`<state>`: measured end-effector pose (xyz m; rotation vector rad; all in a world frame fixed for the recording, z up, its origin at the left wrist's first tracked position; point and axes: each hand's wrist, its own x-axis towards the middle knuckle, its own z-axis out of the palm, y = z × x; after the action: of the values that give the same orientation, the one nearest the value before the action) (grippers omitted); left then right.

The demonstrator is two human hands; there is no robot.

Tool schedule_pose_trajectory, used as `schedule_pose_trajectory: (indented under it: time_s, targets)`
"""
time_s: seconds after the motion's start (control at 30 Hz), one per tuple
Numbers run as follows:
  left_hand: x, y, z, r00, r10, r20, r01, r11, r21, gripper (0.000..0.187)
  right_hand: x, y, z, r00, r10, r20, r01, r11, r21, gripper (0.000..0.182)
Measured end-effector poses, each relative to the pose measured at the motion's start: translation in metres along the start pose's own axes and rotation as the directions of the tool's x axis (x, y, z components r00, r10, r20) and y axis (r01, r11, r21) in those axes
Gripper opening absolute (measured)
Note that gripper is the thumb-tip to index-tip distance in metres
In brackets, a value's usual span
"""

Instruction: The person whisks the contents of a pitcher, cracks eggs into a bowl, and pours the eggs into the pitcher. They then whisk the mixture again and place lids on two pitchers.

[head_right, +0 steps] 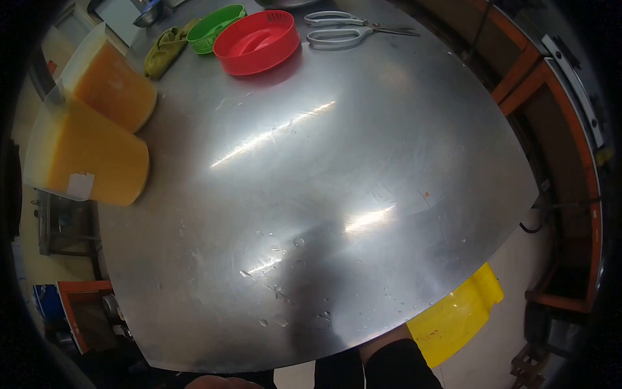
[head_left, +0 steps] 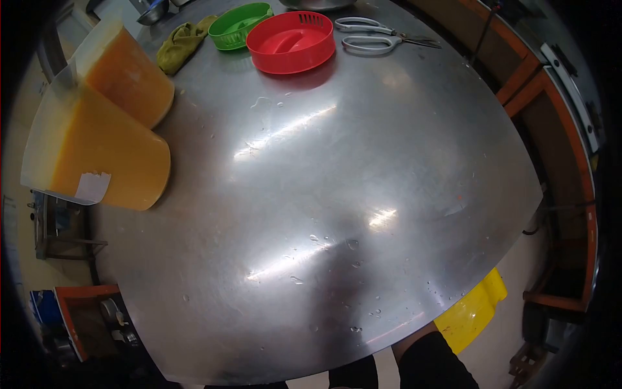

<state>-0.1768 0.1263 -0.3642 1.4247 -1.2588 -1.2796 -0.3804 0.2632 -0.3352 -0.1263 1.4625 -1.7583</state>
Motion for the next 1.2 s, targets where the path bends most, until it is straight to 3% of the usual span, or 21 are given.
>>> schedule_pose_trajectory:
  time_s: [1.2]
  targets:
    - [-0.038,-0.028,-0.027,0.981,-0.179,0.069,0.185,0.978,-0.097,0.055,-0.015,0.005,-0.023,0.994,0.077,-0.083,-0.045,0.943,0.330,0.020]
